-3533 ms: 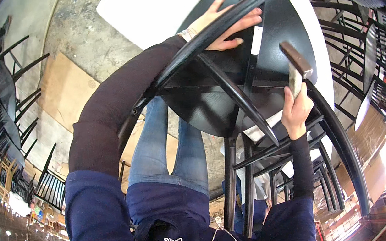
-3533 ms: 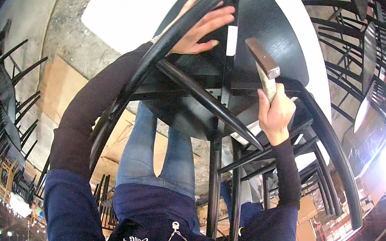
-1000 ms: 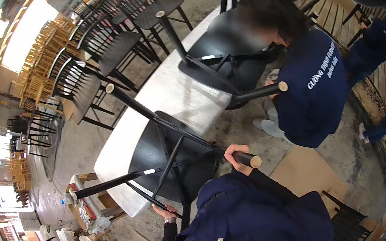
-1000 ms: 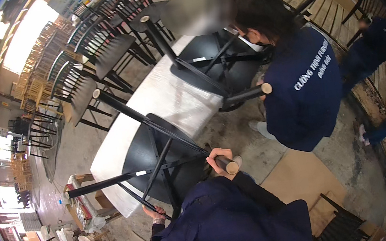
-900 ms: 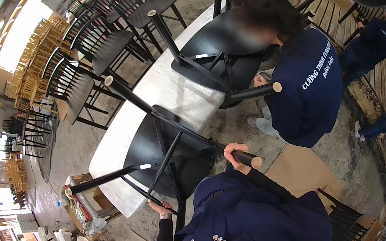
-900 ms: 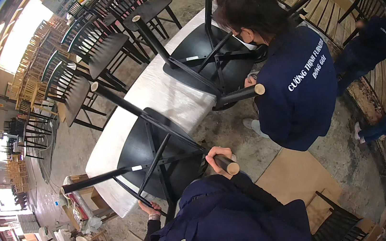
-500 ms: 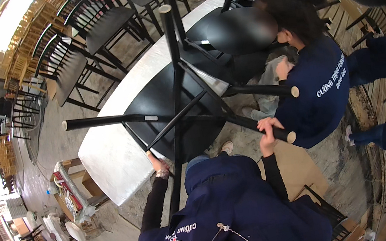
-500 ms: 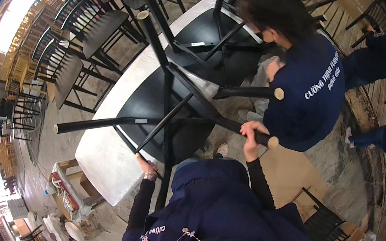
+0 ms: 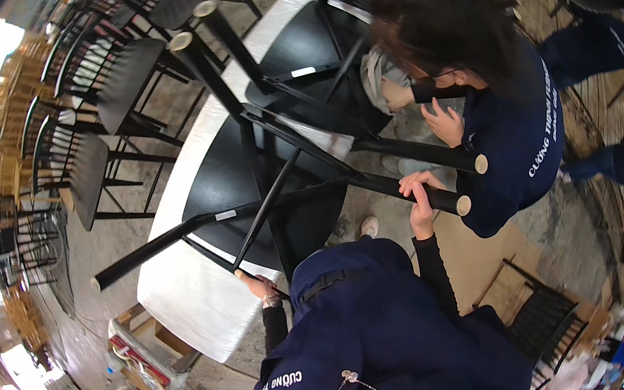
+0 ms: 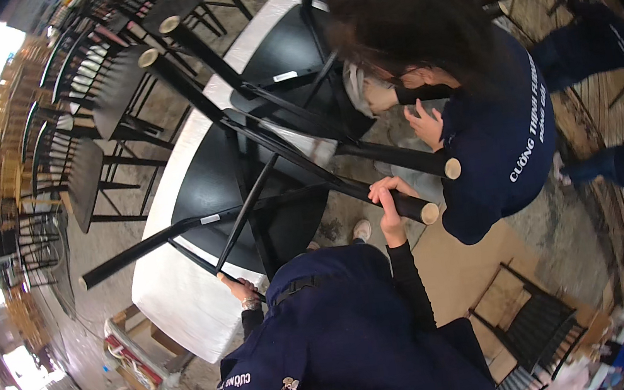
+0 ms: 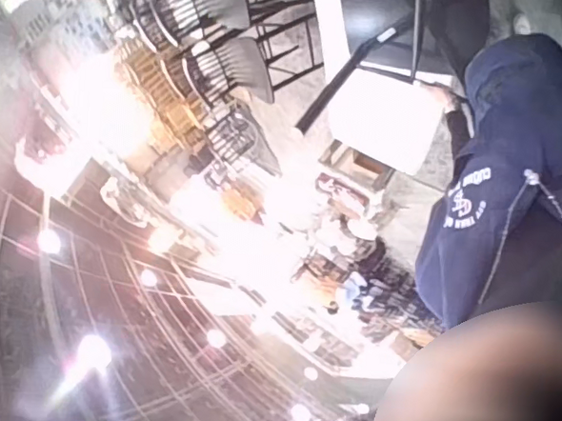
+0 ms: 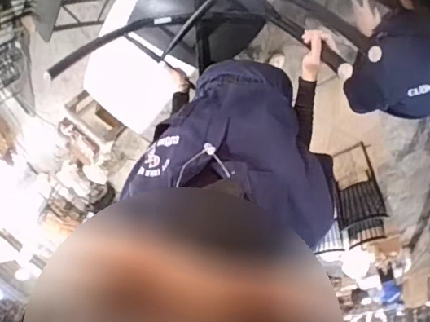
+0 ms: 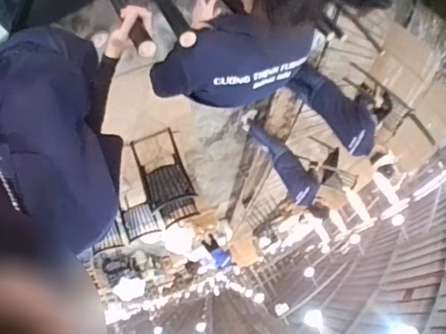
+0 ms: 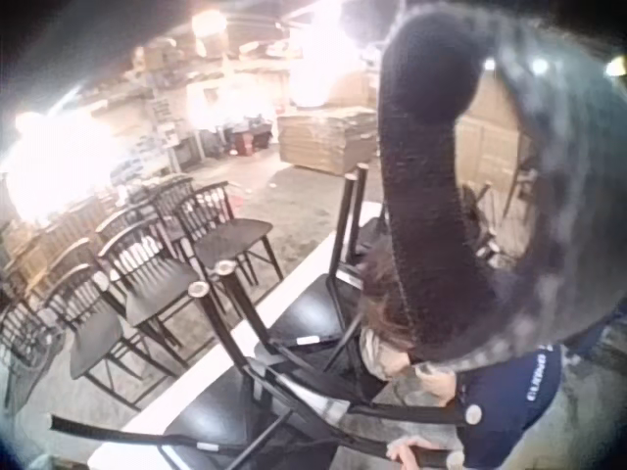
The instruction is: The person picks up black chairs, places them upside down on a white bench, and applies white labels to the underside using a small tool. The person repeats this process for multiple chairs in a workshop setting.
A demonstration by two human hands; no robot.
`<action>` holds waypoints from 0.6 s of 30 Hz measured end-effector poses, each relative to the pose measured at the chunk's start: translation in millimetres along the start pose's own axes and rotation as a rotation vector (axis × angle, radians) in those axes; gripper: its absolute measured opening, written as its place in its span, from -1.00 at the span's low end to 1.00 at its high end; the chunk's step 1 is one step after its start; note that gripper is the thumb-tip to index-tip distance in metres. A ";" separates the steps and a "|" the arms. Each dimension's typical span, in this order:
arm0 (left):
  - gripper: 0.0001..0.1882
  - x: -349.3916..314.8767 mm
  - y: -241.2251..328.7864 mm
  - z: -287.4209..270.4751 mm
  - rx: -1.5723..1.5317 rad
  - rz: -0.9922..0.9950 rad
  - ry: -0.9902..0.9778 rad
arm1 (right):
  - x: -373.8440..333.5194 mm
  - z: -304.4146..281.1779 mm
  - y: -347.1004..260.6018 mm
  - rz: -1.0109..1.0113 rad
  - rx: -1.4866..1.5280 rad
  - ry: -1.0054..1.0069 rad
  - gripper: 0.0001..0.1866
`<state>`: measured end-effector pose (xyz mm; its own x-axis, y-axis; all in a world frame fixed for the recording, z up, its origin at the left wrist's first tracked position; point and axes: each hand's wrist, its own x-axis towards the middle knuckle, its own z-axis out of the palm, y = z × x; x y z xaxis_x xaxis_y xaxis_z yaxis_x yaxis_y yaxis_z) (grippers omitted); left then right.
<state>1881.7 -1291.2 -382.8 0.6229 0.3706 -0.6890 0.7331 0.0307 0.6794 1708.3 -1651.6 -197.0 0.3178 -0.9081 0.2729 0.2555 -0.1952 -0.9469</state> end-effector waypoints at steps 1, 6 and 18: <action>-0.31 -4.0 2.4 2.0 0.101 0.125 0.156 | 0.9 -0.6 -6.5 -0.073 0.020 0.088 -0.83; -0.29 -64.4 74.1 48.2 0.561 0.949 0.320 | 10.9 -6.0 -32.7 -0.215 -0.038 0.245 -0.84; -0.73 -330.0 261.7 194.2 -0.164 0.218 -2.828 | 16.2 -0.4 -36.8 -0.215 -0.056 0.325 -0.79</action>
<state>1921.0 -1585.8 -26.7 -0.4139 -0.6131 0.6729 0.7302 0.2179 0.6476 1703.7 -1659.3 -157.9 -0.0454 -0.9127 0.4062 0.2314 -0.4051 -0.8845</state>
